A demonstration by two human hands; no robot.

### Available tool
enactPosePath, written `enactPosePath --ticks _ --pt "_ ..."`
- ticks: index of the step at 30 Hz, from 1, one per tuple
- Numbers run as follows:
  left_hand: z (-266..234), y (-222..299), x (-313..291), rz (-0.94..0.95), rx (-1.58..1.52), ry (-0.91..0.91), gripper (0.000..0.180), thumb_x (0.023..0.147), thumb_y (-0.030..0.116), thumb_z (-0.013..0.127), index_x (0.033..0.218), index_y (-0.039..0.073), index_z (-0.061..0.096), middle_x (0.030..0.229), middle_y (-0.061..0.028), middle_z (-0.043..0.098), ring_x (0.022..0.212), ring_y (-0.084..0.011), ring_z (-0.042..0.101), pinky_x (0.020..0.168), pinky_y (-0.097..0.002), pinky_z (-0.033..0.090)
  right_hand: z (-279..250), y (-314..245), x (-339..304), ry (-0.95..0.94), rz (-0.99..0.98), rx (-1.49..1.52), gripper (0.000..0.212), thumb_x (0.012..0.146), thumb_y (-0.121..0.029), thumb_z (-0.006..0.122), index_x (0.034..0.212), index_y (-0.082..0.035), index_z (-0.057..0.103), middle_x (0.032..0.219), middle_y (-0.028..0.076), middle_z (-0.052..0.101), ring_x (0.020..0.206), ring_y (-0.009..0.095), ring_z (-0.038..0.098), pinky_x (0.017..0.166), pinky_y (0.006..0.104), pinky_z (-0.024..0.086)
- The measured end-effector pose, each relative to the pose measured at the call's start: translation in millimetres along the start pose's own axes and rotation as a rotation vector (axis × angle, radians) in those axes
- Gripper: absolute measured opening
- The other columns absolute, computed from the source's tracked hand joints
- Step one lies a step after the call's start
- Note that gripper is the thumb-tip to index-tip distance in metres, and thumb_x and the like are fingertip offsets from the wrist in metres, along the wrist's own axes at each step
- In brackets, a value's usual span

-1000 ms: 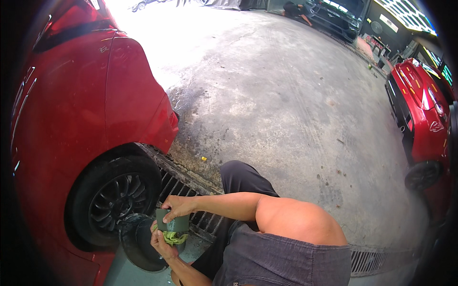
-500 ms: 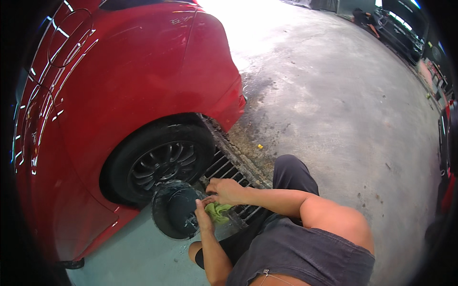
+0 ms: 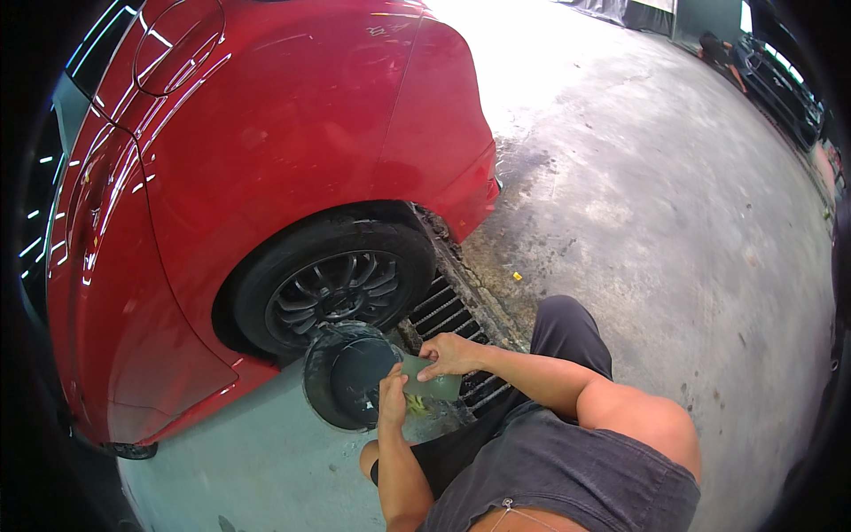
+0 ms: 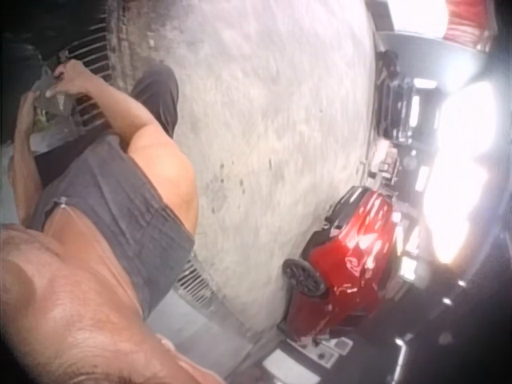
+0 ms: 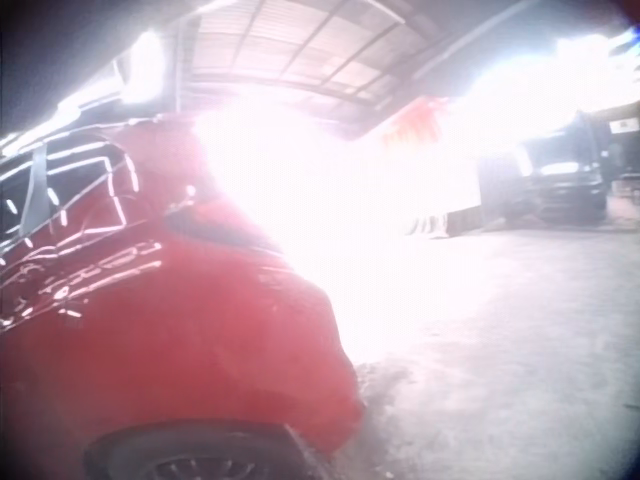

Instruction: The person sands the rear quarter panel of a red car using a sanding block and water. They repeatedly dip the sanding block into a bucket of water and wipe the area with a cloth.

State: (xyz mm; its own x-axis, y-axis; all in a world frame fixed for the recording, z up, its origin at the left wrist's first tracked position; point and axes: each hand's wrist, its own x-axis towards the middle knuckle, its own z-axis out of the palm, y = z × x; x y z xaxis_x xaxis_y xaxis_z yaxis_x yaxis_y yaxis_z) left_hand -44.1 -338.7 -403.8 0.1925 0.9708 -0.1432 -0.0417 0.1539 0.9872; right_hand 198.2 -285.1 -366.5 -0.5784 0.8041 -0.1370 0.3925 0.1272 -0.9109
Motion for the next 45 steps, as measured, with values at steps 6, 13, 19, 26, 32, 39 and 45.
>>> enactPosePath --ticks 6,13,19,26,32,39,45 --pt "6 -1 6 -0.060 -0.289 0.312 0.017 0.095 0.007 0.071 0.109 -0.002 0.073 0.110 -0.0077 0.072 0.102 -0.0198 0.068 0.094 -0.0340 0.052 -6 9 7 0.007 0.012 0.206 0.047 0.096 -0.035 0.080 0.128 -0.001 0.071 0.112 0.017 0.075 0.097 0.026 0.074 0.088 0.0383 0.057" --pt "-37 -70 18 0.160 0.413 0.685 0.042 0.078 0.010 0.081 0.116 0.003 0.067 0.122 -0.0188 0.061 0.117 -0.0365 0.062 0.105 -0.0473 0.049 -54 -46 -29 0.094 -0.023 1.009 0.034 0.112 -0.016 0.060 0.143 -0.007 0.049 0.116 0.014 0.070 0.095 0.024 0.074 0.083 0.0400 0.063" --pt "0 -45 12 0.111 0.858 0.634 0.056 0.079 0.027 0.088 0.125 0.007 0.063 0.137 -0.0229 0.054 0.118 -0.0456 0.060 0.103 -0.0536 0.051 -110 -85 -51 -0.009 -0.270 1.046 0.053 0.104 -0.022 0.075 0.148 -0.005 0.051 0.094 0.009 0.067 0.074 0.016 0.067 0.065 0.0301 0.057" --pt "20 -15 25 -0.199 1.163 0.566 0.069 0.078 0.043 0.089 0.133 0.010 0.063 0.136 -0.0224 0.057 0.119 -0.0483 0.063 0.095 -0.0580 0.056 -53 50 5 0.335 0.012 -0.717 0.044 0.100 -0.028 0.074 0.132 -0.001 0.061 0.100 0.023 0.074 0.085 0.040 0.075 0.075 0.0464 0.060" --pt "24 -30 24 -0.255 1.162 0.660 0.051 0.088 0.042 0.077 0.125 0.006 0.071 0.137 -0.0203 0.060 0.123 -0.0447 0.062 0.096 -0.0556 0.059 -60 13 0 0.595 0.019 -0.068 0.041 0.099 -0.033 0.075 0.116 0.004 0.066 0.100 0.035 0.072 0.102 0.054 0.069 0.088 0.0543 0.055" --pt "19 -36 27 -0.097 1.236 0.630 0.042 0.090 0.038 0.074 0.120 0.010 0.074 0.141 -0.0150 0.060 0.124 -0.0422 0.061 0.098 -0.0539 0.058 -178 -112 23 1.014 -0.282 -0.019 0.040 0.102 -0.029 0.071 0.124 0.001 0.058 0.103 0.033 0.072 0.104 0.052 0.071 0.086 0.0516 0.055" --pt "16 -37 29 -0.053 1.248 0.662 0.040 0.090 0.039 0.074 0.118 0.011 0.076 0.140 -0.0146 0.061 0.123 -0.0417 0.061 0.098 -0.0537 0.058 -173 -78 43 0.646 -0.385 0.024 0.031 0.100 -0.012 0.060 0.128 0.002 0.054 0.104 0.028 0.068 0.104 0.040 0.071 0.094 0.0463 0.052"
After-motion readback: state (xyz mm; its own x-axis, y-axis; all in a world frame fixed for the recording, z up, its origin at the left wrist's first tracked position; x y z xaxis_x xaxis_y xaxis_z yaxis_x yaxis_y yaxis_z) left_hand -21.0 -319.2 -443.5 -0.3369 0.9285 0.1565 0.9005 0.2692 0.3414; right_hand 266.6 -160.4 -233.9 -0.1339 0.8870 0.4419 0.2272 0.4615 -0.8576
